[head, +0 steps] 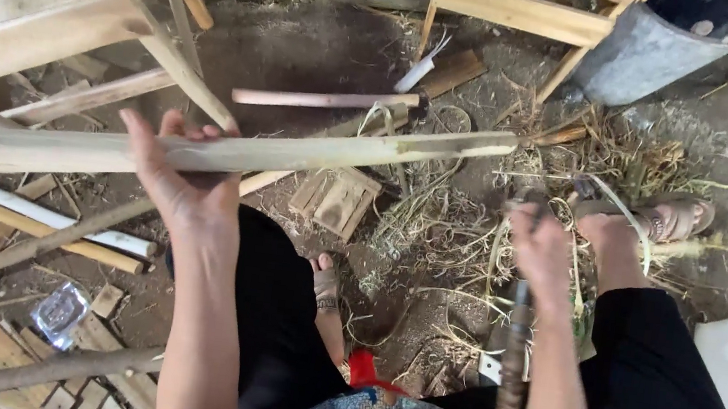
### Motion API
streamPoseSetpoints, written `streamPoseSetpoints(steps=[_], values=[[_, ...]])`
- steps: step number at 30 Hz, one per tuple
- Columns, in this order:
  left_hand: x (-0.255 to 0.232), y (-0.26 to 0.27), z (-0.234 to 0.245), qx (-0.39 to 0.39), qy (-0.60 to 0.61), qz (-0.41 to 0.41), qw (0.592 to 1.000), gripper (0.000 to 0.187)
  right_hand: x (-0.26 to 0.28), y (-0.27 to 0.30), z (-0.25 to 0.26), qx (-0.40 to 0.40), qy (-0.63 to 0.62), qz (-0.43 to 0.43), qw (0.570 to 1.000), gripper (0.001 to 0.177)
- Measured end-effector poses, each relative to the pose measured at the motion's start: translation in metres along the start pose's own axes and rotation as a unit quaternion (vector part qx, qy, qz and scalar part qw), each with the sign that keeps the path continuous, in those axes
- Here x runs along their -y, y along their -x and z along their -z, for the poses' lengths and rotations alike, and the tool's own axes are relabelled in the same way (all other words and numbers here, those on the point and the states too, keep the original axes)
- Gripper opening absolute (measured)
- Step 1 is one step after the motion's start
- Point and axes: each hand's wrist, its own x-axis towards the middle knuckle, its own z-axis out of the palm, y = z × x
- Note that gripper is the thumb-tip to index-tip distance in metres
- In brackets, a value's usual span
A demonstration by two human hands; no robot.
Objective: Shaving the outer layer of a wooden stick using a hand tool while sitting on the floor.
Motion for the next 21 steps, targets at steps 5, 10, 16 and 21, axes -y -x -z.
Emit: streamPoseSetpoints(steps=[5, 10, 16, 21], values=[[0.008, 0.03, -0.018, 0.025, -0.046, 0.009, 0.999, 0.043, 0.051, 0.011, -0.024, 0.002, 0.005, 0.159, 0.987, 0.019], [0.018, 0.026, -0.012, 0.048, -0.078, 0.004, 0.996, 0.047, 0.113, 0.056, -0.031, 0.069, 0.04, 0.219, 0.972, 0.016], [0.002, 0.021, -0.01, 0.066, -0.07, -0.009, 0.995, 0.045, 0.11, 0.059, -0.048, 0.084, -0.005, 0.296, 0.951, 0.018], [0.011, 0.01, 0.008, 0.085, -0.089, -0.019, 0.992, 0.047, 0.097, 0.046, -0.061, 0.049, 0.008, 0.284, 0.958, 0.018]])
